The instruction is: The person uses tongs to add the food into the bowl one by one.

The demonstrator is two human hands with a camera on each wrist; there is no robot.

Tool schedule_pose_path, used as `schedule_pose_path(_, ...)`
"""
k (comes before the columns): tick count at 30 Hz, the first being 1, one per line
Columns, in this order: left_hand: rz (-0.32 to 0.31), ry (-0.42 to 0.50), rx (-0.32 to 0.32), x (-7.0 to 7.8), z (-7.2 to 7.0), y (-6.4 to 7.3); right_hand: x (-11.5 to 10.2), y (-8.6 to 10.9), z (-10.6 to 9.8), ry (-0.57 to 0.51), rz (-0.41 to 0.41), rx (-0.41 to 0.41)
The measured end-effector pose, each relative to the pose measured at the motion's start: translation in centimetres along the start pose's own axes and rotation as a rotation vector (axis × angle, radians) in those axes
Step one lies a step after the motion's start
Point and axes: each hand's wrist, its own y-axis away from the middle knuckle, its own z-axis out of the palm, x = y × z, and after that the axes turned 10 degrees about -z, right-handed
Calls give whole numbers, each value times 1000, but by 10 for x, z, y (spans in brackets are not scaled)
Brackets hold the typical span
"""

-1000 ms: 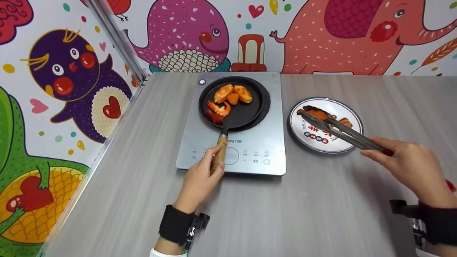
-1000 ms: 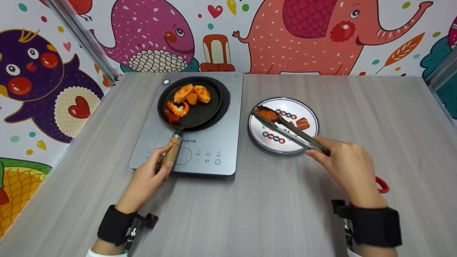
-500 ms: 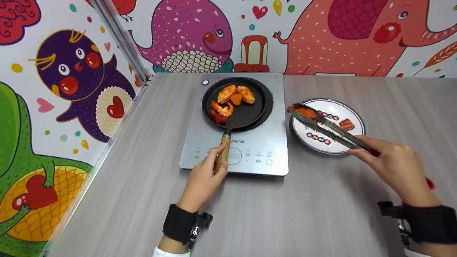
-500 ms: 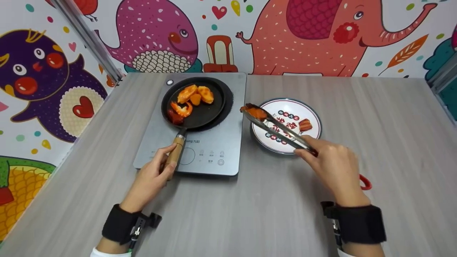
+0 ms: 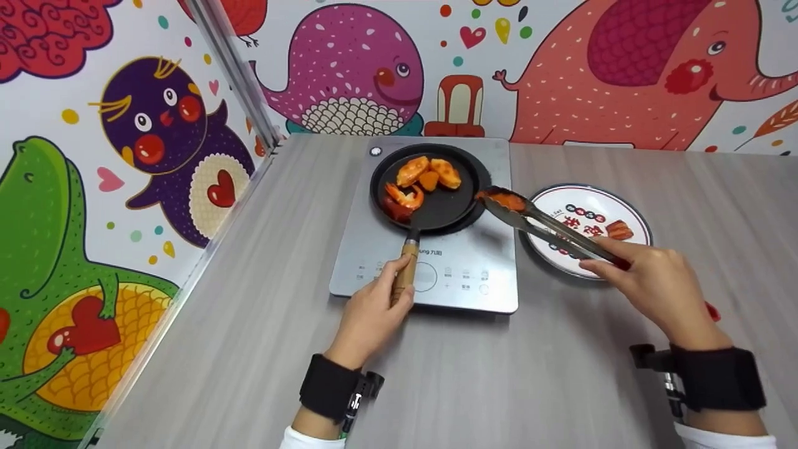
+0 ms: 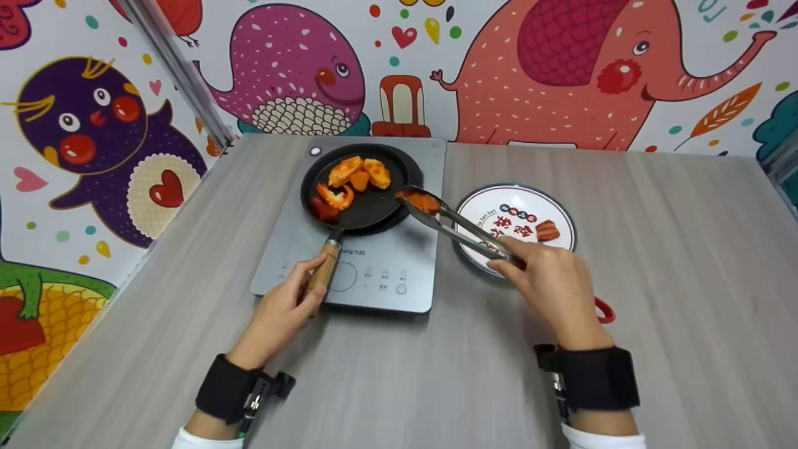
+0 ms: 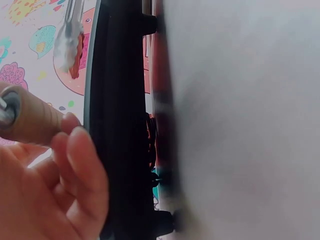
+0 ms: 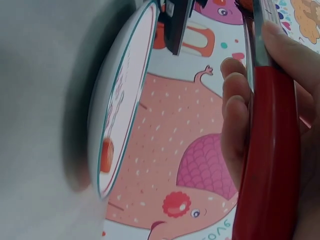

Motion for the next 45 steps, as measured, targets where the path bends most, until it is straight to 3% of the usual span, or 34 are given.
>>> schedule_pose_path(9,33,-20,4,6,4,0,-6,-13,11,6,17,-61)
schedule_pose_path(15,45,-32,9,6,5,-2,-14,-20,20,-18,-1,-31)
schedule_pose_path(31,28,-31,13,1,4,0,-41,-50,47,-44,-1,-63)
schedule_pose_path(45,25,-25,20,-2,0,1,-51,-56,54,-72,26,-110)
